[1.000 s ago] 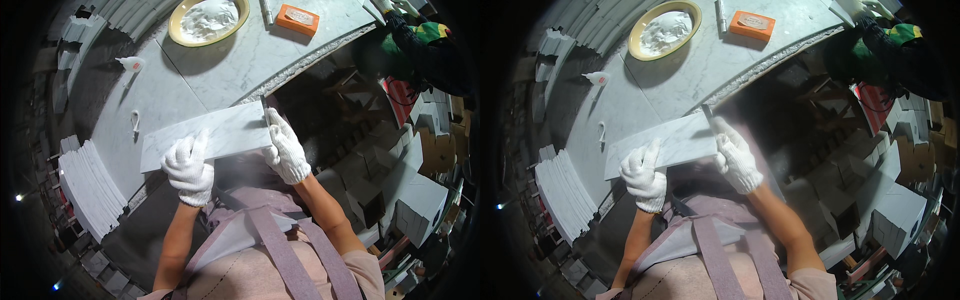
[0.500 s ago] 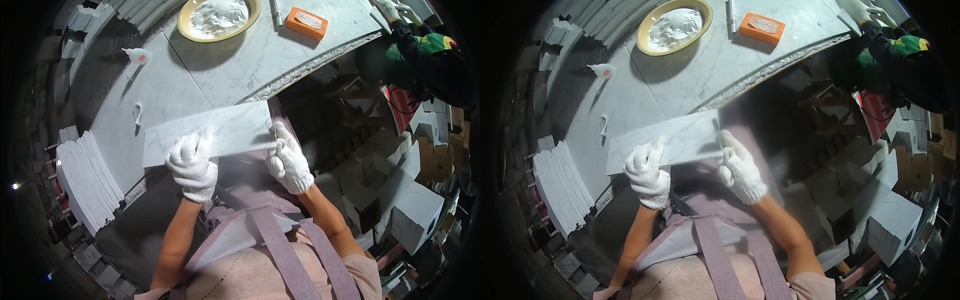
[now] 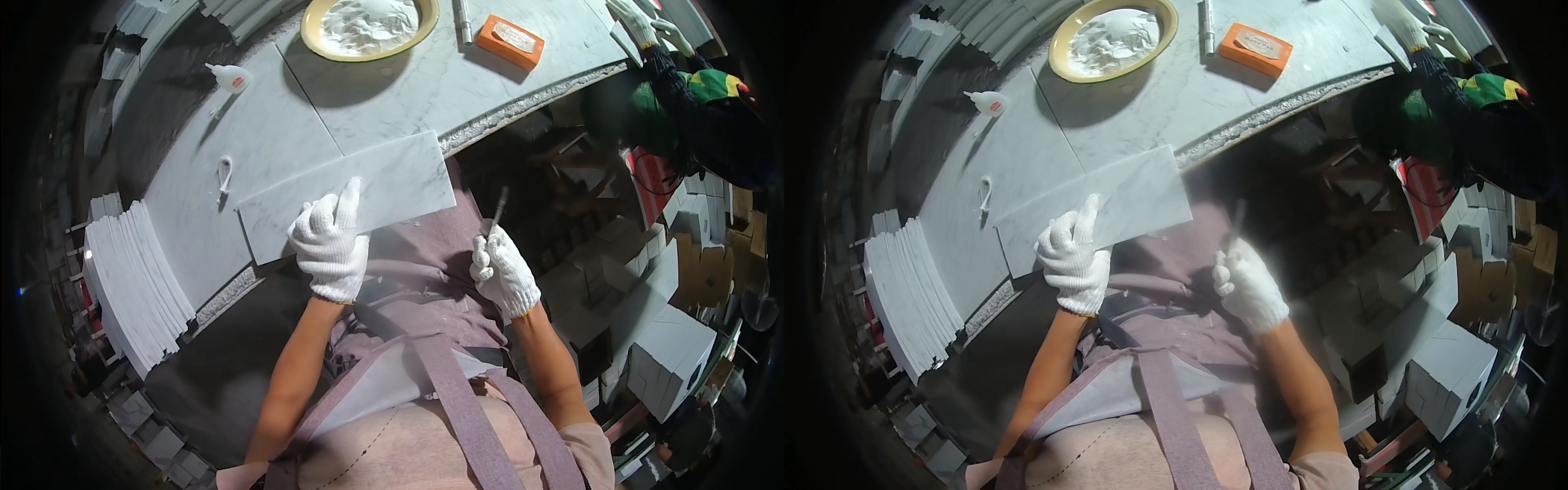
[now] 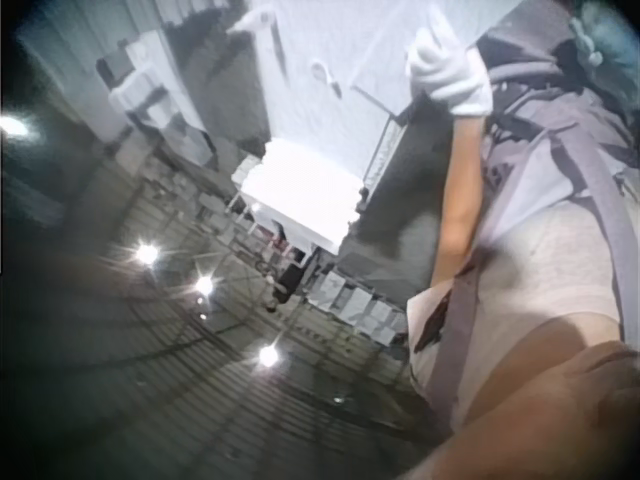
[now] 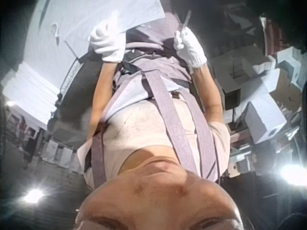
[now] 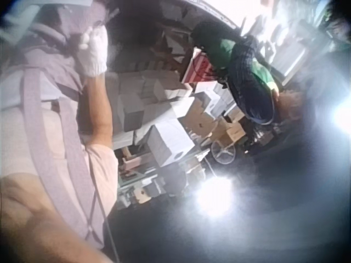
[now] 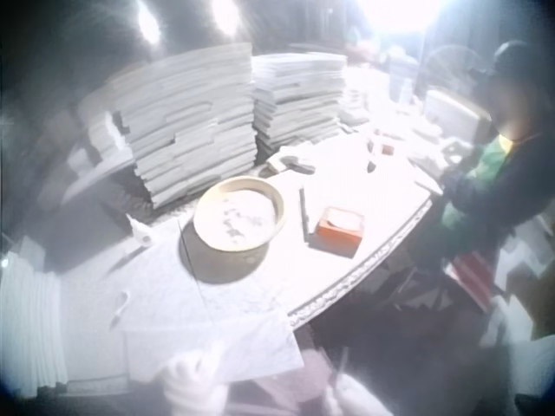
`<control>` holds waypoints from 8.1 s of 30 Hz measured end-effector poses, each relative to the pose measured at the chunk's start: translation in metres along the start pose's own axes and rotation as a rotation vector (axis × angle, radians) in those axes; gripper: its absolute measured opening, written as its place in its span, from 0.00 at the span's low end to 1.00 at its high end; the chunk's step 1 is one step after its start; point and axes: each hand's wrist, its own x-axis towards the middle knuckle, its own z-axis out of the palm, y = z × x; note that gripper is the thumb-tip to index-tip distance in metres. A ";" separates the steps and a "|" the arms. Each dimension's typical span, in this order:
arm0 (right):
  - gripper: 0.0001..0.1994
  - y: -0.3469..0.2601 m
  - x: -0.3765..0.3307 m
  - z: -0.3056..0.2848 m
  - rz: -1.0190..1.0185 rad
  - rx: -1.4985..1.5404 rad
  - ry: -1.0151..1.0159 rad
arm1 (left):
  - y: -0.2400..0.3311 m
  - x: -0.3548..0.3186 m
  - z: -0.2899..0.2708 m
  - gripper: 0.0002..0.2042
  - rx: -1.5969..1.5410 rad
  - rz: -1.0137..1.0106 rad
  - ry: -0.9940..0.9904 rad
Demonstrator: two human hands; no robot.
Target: The person smooths and cleans the edges of rectangular stone tiles using a metal file and an orange block. They apply a white paste from a small bottle to the tile edges, spread it with the file, and wipe the surface before stacking the finished tiles.
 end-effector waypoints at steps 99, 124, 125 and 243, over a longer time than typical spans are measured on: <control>0.41 -0.225 0.174 0.150 -0.696 -2.578 0.386 | 0.001 0.059 0.010 0.22 -0.039 0.332 0.210; 0.38 -0.030 0.026 0.045 -0.343 -1.028 0.445 | 0.031 0.137 0.014 0.43 -0.428 0.706 -0.425; 0.38 -0.020 0.023 0.046 -0.381 -1.083 0.494 | 0.030 0.137 0.015 0.43 -0.422 0.723 -0.430; 0.26 -0.005 0.051 -0.001 -0.187 -0.833 0.197 | 0.028 0.138 0.027 0.35 -0.669 0.723 -0.307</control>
